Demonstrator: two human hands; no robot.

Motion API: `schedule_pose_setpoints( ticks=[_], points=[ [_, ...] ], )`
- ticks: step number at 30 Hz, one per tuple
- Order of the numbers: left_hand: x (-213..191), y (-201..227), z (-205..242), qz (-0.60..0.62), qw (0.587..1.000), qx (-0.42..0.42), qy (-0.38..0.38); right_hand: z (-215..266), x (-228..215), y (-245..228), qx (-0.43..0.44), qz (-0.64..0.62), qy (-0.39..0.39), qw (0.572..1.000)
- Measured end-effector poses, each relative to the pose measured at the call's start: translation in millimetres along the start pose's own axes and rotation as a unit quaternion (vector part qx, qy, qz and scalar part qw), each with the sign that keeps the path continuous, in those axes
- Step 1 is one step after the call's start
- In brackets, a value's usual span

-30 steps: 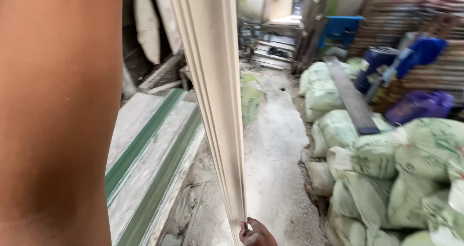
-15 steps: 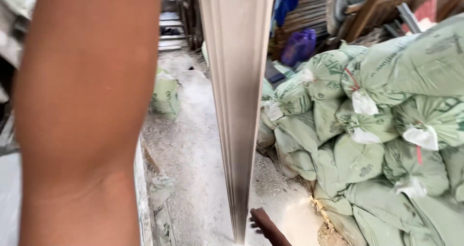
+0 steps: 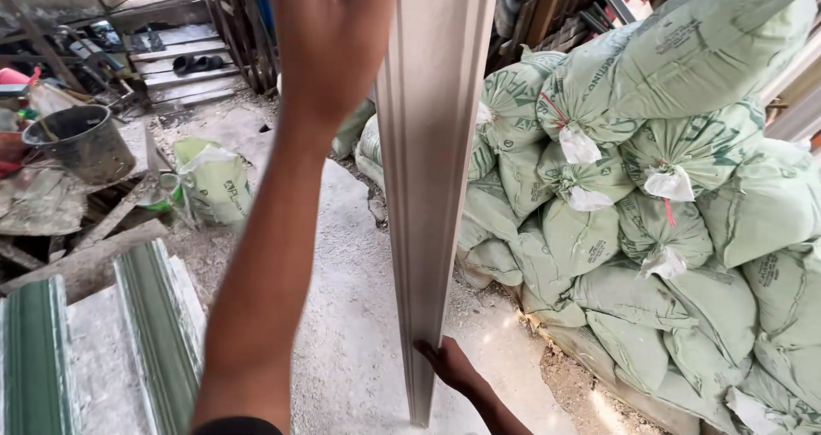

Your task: Cleaning residue off a workbench and plaster crown moldings, then transporting the moldings to a vertical storage rack.

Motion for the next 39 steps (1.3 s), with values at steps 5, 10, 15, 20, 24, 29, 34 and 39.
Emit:
schedule_pose_setpoints(
  ticks=[5,10,15,20,24,29,34,39],
  points=[
    [55.0,-11.1,81.1,0.140,0.957,-0.237,-0.094,-3.5,-3.9,0.2,0.026,0.010,-0.008,1.000],
    [93.2,-17.0,118.5,0.282,0.935,-0.177,-0.122,10.6,-6.4,-10.1,-0.020,0.019,0.007,1.000],
    [109.0,0.6,117.3,0.264,0.940,-0.182,-0.119,33.9,1.1,35.0,0.052,-0.035,0.078,0.995],
    [140.4,22.9,109.5,0.334,0.931,-0.111,-0.096,67.8,-9.9,46.1,0.076,-0.032,0.142,0.986],
    [167.6,43.3,91.6,0.298,0.946,-0.093,-0.090,115.4,-30.7,38.5,0.105,-0.081,0.188,0.973],
    [222.2,75.3,80.0,0.348,0.926,-0.103,-0.108,186.0,-57.1,52.4,0.151,-0.092,0.270,0.947],
    [291.3,119.1,77.4,0.462,0.874,-0.086,-0.128,259.6,-73.2,112.0,0.215,-0.140,0.336,0.906],
    [370.1,179.7,79.6,0.493,0.850,-0.099,-0.155,342.5,-90.9,180.5,0.224,-0.181,0.447,0.847]
  ],
)
Point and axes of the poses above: each hand's wrist, its own z-axis away from the middle knuckle, its own x-axis out of the palm, y = z × x, the point moved 9 cm from there along -z, towards the middle knuckle, and after that the axes turned 6 degrees about -y, right-handed, at the moved point
